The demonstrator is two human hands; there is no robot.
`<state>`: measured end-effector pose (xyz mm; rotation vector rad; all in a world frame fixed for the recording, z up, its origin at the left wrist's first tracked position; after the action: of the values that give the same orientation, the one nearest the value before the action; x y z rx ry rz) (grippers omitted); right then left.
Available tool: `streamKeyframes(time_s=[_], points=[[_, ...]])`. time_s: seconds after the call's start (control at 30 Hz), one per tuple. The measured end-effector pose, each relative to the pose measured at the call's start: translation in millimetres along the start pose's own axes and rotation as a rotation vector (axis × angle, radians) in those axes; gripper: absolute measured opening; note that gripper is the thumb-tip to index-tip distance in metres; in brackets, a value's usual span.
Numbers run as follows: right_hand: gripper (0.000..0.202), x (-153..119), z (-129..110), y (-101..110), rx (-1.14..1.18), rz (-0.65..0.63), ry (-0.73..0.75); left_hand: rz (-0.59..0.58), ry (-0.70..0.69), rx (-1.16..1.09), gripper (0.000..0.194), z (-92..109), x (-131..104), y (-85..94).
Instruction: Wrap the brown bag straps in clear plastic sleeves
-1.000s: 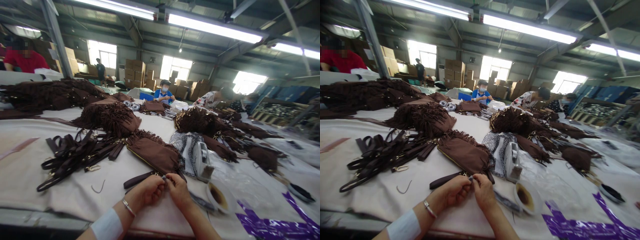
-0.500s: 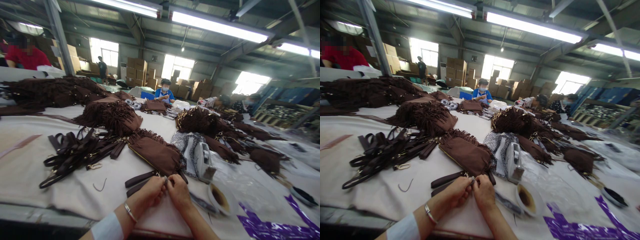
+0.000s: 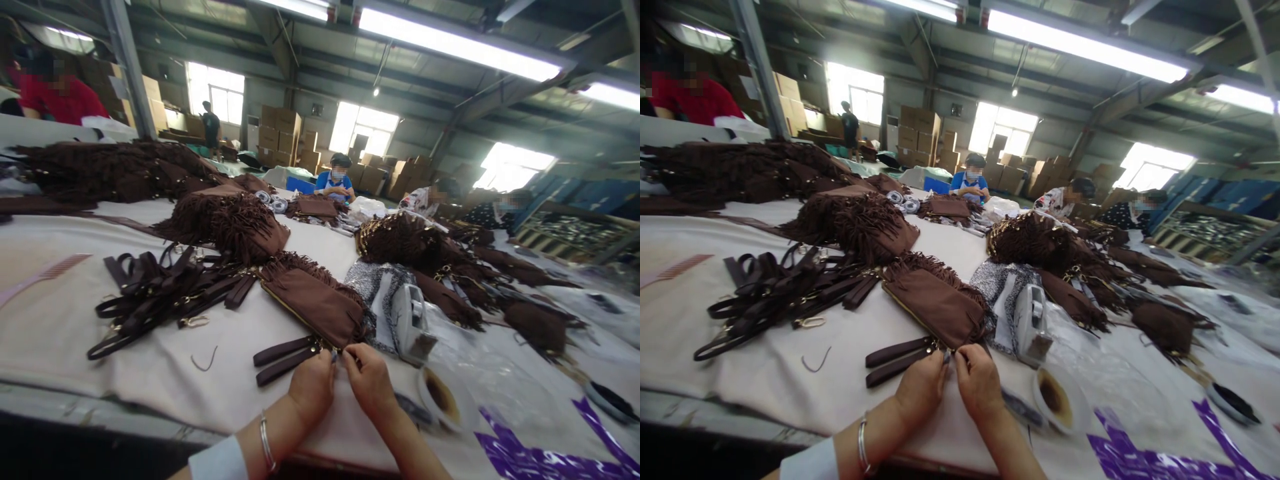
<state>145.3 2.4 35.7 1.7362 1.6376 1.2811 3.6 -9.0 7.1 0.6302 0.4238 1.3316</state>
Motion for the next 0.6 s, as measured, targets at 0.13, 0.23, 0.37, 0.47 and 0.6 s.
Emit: streamKeyframes(time_s=[0.13, 0.23, 0.37, 0.47, 0.6], points=[[0.021, -2.1, -7.6, -5.8, -0.077, -0.073, 0.000, -0.023, 0.039, 0.018, 0.024, -0.2, -1.2, -0.3], [0.021, -1.9, -11.3, -10.5, -0.129, -0.081, -0.006, -0.027, 0.046, -0.010, 0.024, -0.7, -0.9, -0.6], [0.020, 0.7, -9.5, -15.9, -0.278, -0.038, 0.046, -0.007, 0.034, -0.103, 0.022, -1.4, 5.1, 3.6], [0.023, 1.9, -1.5, -13.7, -0.365, 0.027, 0.059, -0.020, 0.167, -0.335, 0.023, -1.2, 10.8, 10.1], [0.022, -0.3, 5.6, -2.1, -0.201, 0.052, 0.099, -0.197, 0.544, -0.863, 0.022, 1.6, 9.3, 15.5]])
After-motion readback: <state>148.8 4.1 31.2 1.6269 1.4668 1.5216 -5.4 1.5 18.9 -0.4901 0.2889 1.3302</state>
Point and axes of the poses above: each hand's wrist, its own x-axis towards the middle knuckle, its own y-axis out of the back of the hand, z = x × y, the point moved 2 cm from there along x, towards the middle knuckle, and after that the axes turned 11 degrees about -x, right-handed, at the moved point
